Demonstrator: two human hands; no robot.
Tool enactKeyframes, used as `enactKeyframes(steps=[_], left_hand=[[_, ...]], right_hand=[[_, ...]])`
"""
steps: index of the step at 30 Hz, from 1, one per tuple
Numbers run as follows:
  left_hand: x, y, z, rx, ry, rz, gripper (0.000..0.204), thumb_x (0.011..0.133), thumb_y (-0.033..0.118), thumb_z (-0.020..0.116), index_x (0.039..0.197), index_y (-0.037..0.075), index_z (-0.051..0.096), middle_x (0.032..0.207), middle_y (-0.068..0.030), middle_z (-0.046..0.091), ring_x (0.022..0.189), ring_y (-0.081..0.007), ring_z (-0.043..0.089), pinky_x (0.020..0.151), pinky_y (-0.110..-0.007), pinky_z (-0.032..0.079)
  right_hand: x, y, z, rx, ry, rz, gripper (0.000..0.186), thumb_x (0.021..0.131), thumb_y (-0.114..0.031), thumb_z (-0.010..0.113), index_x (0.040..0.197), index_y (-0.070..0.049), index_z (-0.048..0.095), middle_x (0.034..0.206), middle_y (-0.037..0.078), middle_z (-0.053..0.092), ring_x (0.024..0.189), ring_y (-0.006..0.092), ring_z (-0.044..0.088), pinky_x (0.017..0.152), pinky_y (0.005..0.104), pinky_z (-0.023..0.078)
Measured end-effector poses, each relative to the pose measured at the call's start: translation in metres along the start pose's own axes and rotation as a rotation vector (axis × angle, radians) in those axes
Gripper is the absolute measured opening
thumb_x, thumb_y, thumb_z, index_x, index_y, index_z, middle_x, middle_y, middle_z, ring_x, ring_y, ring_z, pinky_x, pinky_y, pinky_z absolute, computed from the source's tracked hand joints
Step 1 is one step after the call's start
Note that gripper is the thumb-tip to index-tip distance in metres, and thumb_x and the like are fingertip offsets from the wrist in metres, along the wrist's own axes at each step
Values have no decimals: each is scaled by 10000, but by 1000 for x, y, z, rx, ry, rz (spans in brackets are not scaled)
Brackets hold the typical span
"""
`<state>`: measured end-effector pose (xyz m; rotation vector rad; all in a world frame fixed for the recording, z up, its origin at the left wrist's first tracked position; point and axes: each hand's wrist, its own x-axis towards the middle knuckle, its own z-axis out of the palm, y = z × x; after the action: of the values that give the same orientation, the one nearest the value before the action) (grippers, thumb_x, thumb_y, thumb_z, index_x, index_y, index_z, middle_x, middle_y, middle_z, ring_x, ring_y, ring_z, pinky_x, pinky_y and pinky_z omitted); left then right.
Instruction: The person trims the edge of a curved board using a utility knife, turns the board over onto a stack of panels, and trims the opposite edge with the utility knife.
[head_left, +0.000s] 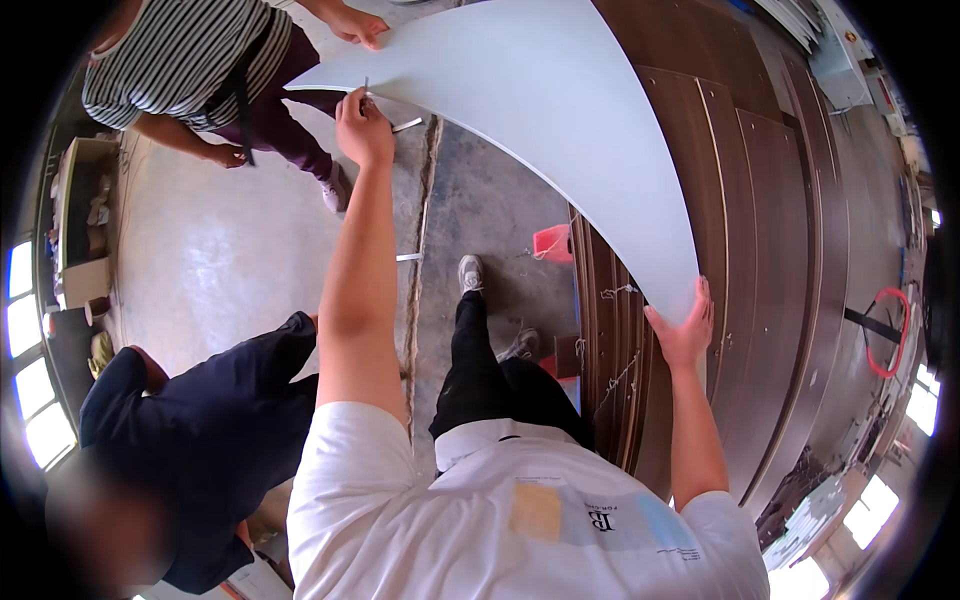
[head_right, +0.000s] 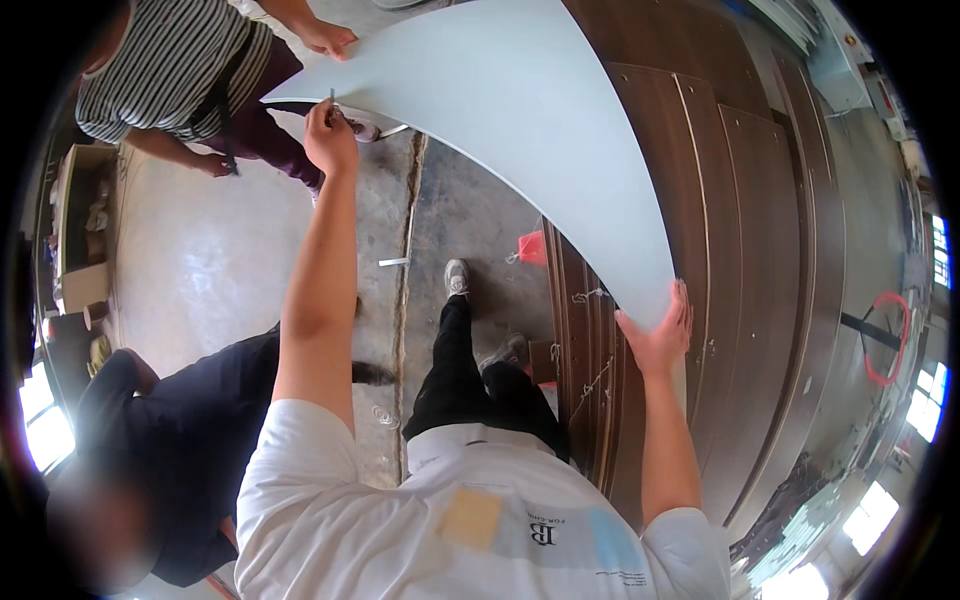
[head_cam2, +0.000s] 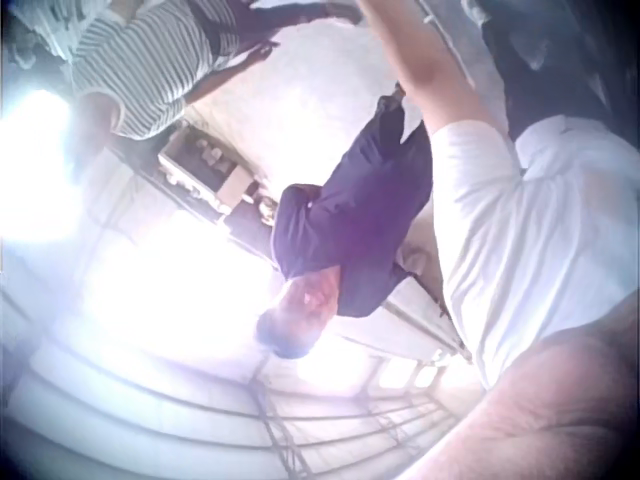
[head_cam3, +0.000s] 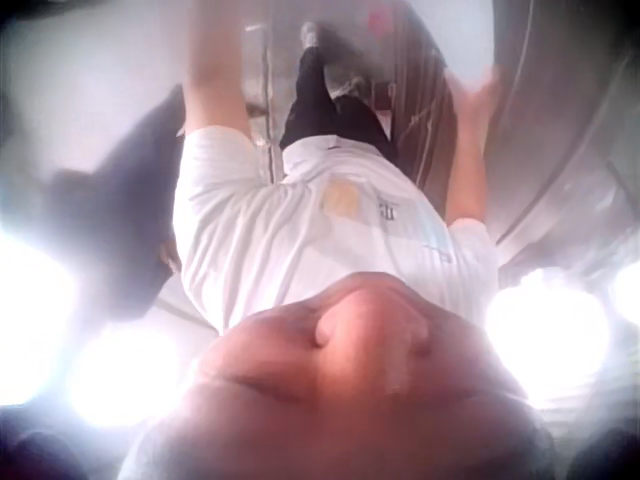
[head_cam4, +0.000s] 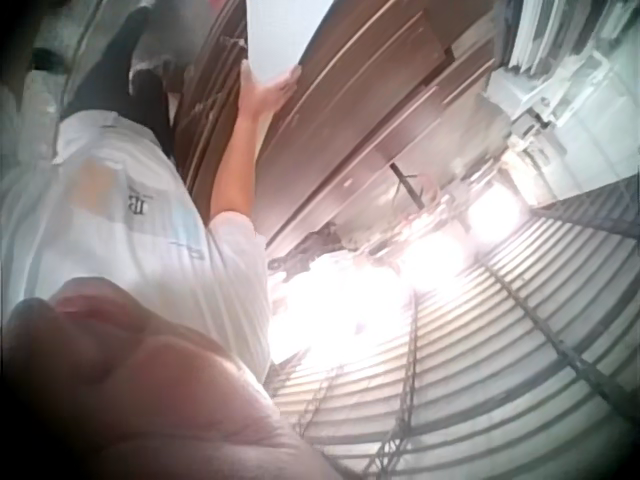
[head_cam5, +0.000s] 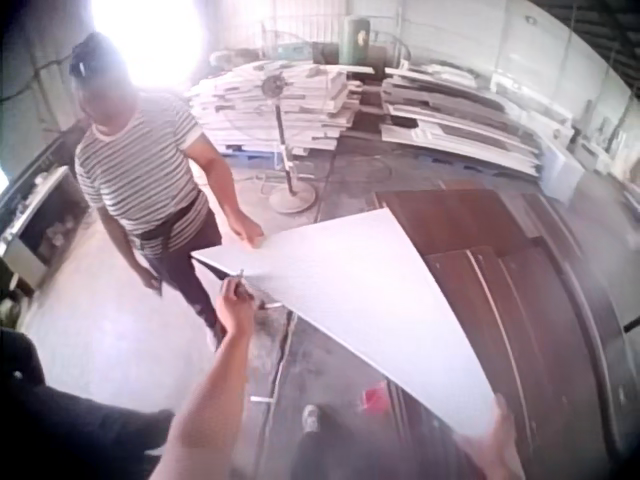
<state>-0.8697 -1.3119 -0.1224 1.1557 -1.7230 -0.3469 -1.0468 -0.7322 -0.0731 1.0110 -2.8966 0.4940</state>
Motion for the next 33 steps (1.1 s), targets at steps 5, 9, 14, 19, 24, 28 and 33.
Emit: enactKeyframes(steps=[5,9,14,19,24,28,33], left_hand=[[-64,55,9,71,-157,147,330,803,5,648,1077,160,748,994,-84,688,913,-337,679,769,-452,563],[-182,129,-1,-14,-272,228,416,785,-2,651,1142,198,724,888,-74,622,846,-312,649,648,-447,556],[-280,235,-47,-340,-654,212,304,836,27,696,1105,161,741,901,-81,660,848,-333,669,690,-436,556],[-218,157,-33,-306,-530,67,147,941,78,672,1075,67,731,988,-116,736,847,-272,696,783,-400,555],[-117,107,-6,89,-217,19,222,939,146,626,1122,135,751,1037,-81,736,957,-339,697,803,-454,544],[-162,145,-1,156,-244,83,287,896,97,622,1144,179,741,1078,-56,712,1000,-320,689,791,-459,560],[-303,240,-36,-11,-530,355,308,833,47,646,1078,213,732,973,-43,662,939,-291,666,682,-458,575]], right_hand=[[-2,6,0,-3,13,-9,1031,744,-563,858,1526,-45,431,1556,205,508,1438,397,481,1190,534,376],[0,3,2,6,44,-48,1031,754,-574,846,1528,-42,421,1560,202,504,1438,395,481,1190,548,365],[-10,17,-5,-10,40,-13,1049,756,-557,854,1544,-39,395,1579,195,485,1445,391,473,1199,561,354],[-71,52,-45,-66,-69,5,1069,769,-537,856,1574,-34,361,1612,172,455,1477,375,438,1238,545,304],[-224,136,-82,-120,-104,108,907,858,-546,785,1530,-34,453,1620,149,460,1504,365,412,1256,545,273],[-265,150,-84,-174,14,180,742,950,-513,708,1482,-40,498,1601,133,493,1505,358,423,1247,559,292],[-273,160,-82,-184,38,184,645,976,-453,703,1443,-48,519,1584,123,520,1494,350,446,1241,559,309]])
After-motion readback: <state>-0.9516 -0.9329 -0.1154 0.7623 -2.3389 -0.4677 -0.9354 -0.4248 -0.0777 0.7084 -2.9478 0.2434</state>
